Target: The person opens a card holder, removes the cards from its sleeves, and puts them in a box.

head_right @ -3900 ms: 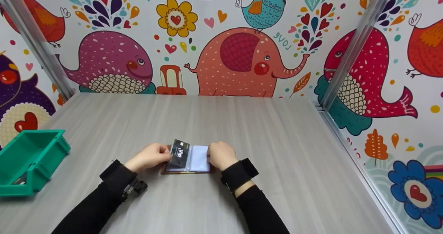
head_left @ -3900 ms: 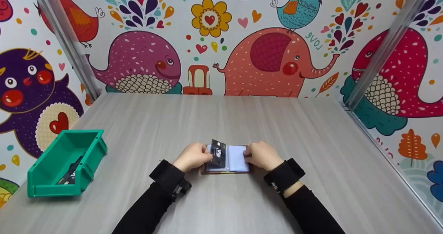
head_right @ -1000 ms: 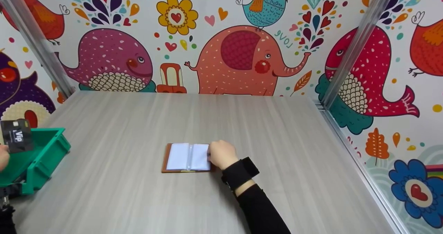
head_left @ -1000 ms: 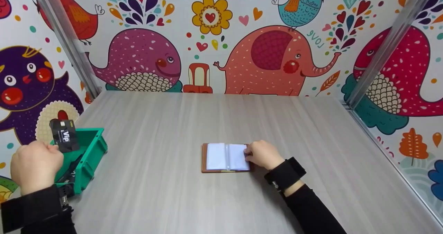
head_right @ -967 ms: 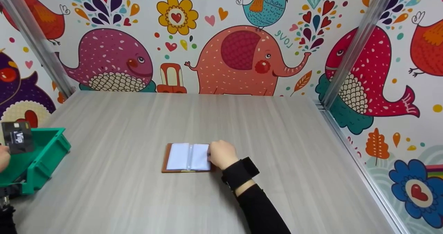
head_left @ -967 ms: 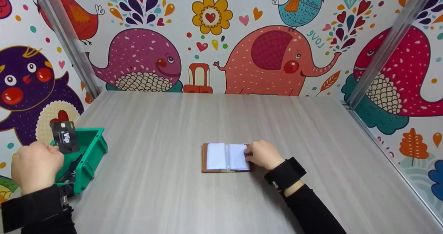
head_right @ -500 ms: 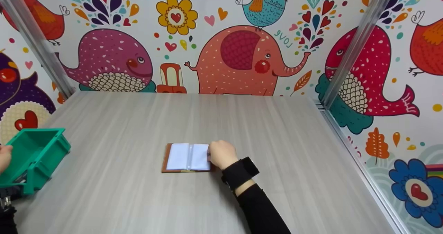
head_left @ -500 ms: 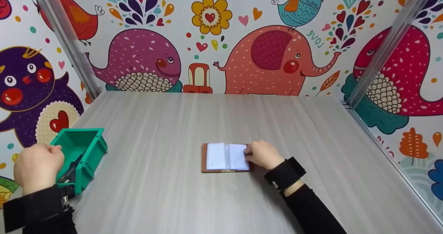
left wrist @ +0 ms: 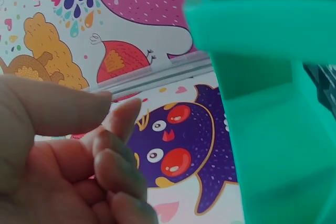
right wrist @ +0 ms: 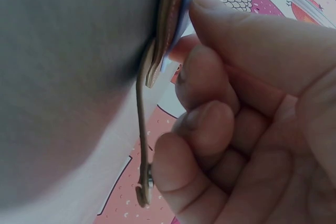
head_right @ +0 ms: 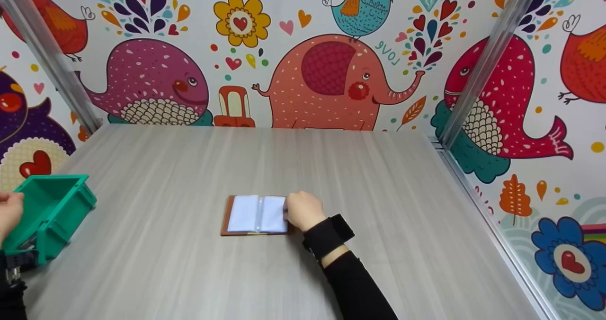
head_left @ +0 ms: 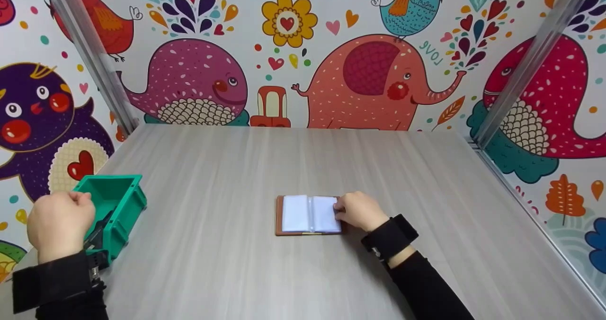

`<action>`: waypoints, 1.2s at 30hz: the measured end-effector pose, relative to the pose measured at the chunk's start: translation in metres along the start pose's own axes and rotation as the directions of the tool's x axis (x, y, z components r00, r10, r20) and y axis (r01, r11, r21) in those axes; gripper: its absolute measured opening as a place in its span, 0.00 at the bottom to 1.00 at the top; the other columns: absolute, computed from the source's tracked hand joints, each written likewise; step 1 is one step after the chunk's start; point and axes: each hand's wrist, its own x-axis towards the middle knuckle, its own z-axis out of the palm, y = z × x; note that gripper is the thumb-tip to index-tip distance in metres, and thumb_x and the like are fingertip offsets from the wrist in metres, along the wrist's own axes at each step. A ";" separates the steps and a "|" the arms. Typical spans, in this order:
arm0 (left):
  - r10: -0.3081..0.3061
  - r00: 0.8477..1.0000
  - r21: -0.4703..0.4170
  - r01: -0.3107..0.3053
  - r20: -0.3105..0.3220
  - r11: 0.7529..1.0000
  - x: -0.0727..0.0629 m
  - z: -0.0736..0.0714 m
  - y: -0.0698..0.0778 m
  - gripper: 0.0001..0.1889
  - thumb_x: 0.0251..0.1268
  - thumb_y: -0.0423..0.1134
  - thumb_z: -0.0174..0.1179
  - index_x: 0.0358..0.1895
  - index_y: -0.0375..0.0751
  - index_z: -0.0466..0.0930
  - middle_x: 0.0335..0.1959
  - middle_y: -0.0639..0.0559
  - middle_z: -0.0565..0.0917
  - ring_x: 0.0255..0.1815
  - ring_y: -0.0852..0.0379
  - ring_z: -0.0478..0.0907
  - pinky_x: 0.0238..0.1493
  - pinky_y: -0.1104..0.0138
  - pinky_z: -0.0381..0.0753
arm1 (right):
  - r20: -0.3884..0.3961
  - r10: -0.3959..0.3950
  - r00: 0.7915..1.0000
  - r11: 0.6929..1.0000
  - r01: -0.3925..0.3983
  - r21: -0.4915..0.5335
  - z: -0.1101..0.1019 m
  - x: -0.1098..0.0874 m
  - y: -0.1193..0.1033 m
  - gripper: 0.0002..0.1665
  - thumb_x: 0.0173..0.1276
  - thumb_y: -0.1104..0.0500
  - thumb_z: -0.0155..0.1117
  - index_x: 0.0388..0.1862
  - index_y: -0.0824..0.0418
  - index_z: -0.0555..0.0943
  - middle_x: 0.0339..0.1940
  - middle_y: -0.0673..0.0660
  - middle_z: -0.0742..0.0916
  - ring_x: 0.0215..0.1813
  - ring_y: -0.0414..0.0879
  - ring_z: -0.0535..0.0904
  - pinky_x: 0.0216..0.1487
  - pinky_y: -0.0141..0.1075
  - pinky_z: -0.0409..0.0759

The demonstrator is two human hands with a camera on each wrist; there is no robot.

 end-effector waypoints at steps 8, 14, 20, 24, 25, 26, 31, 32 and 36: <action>0.105 0.993 -0.097 -0.109 -0.047 0.989 -0.009 0.003 0.022 0.18 0.73 0.38 0.50 0.46 0.21 0.79 0.42 0.23 0.79 0.45 0.26 0.73 0.37 0.41 0.72 | 0.004 -0.011 1.000 1.000 0.011 -0.016 -0.001 0.000 0.000 0.23 0.54 0.62 0.76 0.15 0.54 0.69 0.18 0.46 0.69 0.23 0.44 0.63 0.24 0.37 0.64; 0.224 0.969 -0.198 -0.241 -0.103 0.950 -0.021 0.019 0.056 0.14 0.70 0.35 0.53 0.44 0.24 0.81 0.41 0.26 0.80 0.44 0.30 0.75 0.40 0.43 0.71 | 0.008 -0.020 1.000 1.000 0.020 -0.013 -0.001 0.001 0.000 0.23 0.55 0.63 0.76 0.16 0.54 0.69 0.18 0.47 0.68 0.23 0.44 0.63 0.24 0.36 0.62; 0.418 0.897 -0.256 -0.441 -0.143 0.860 -0.037 0.053 0.094 0.09 0.66 0.30 0.57 0.40 0.25 0.82 0.38 0.28 0.80 0.40 0.34 0.76 0.41 0.44 0.73 | 0.003 -0.030 1.000 1.000 0.030 -0.009 0.000 0.000 0.001 0.19 0.55 0.63 0.76 0.17 0.55 0.73 0.19 0.46 0.70 0.23 0.44 0.64 0.25 0.37 0.64; 0.507 0.856 -0.271 -0.513 -0.099 0.814 -0.049 0.071 0.116 0.07 0.66 0.28 0.58 0.39 0.26 0.83 0.37 0.31 0.80 0.36 0.37 0.78 0.38 0.47 0.76 | -0.007 -0.039 0.999 0.999 0.039 -0.015 -0.001 0.000 0.001 0.19 0.54 0.63 0.77 0.17 0.56 0.73 0.19 0.46 0.70 0.24 0.44 0.64 0.25 0.37 0.66; 0.519 0.851 -0.279 -0.519 -0.083 0.808 -0.052 0.075 0.121 0.07 0.66 0.28 0.58 0.39 0.27 0.83 0.36 0.32 0.80 0.35 0.38 0.78 0.37 0.47 0.77 | -0.010 -0.039 0.999 0.999 0.039 -0.018 -0.001 0.000 0.001 0.19 0.54 0.63 0.77 0.17 0.56 0.73 0.19 0.46 0.70 0.24 0.44 0.64 0.26 0.38 0.67; 0.532 0.844 -0.281 -0.530 -0.075 0.800 -0.055 0.079 0.126 0.06 0.66 0.28 0.59 0.39 0.27 0.83 0.36 0.33 0.80 0.35 0.38 0.79 0.37 0.48 0.77 | -0.013 -0.041 0.999 0.999 0.041 -0.022 -0.001 0.000 0.001 0.18 0.53 0.63 0.77 0.17 0.56 0.73 0.19 0.46 0.70 0.24 0.44 0.64 0.25 0.38 0.67; 0.584 0.809 -0.270 -0.577 -0.063 0.771 -0.063 0.100 0.150 0.03 0.61 0.28 0.63 0.34 0.29 0.83 0.32 0.37 0.81 0.31 0.41 0.80 0.33 0.51 0.79 | -0.021 -0.048 0.999 0.998 0.047 -0.042 0.000 -0.001 0.001 0.18 0.52 0.63 0.77 0.17 0.58 0.73 0.19 0.47 0.71 0.24 0.44 0.64 0.25 0.39 0.69; 0.594 0.802 -0.264 -0.587 -0.063 0.765 -0.064 0.105 0.154 0.03 0.60 0.28 0.63 0.33 0.29 0.83 0.31 0.38 0.81 0.30 0.42 0.80 0.32 0.52 0.79 | -0.022 -0.051 0.998 0.998 0.050 -0.042 0.000 -0.001 0.001 0.19 0.52 0.64 0.77 0.17 0.58 0.73 0.19 0.47 0.70 0.24 0.44 0.64 0.25 0.39 0.69; 0.625 0.781 -0.272 -0.606 -0.021 0.748 -0.072 0.119 0.170 0.02 0.60 0.28 0.63 0.32 0.31 0.83 0.31 0.40 0.82 0.29 0.44 0.80 0.29 0.55 0.80 | -0.029 -0.063 0.998 0.997 0.062 -0.041 0.000 0.000 0.001 0.20 0.52 0.64 0.77 0.16 0.58 0.71 0.18 0.48 0.70 0.24 0.45 0.64 0.25 0.40 0.68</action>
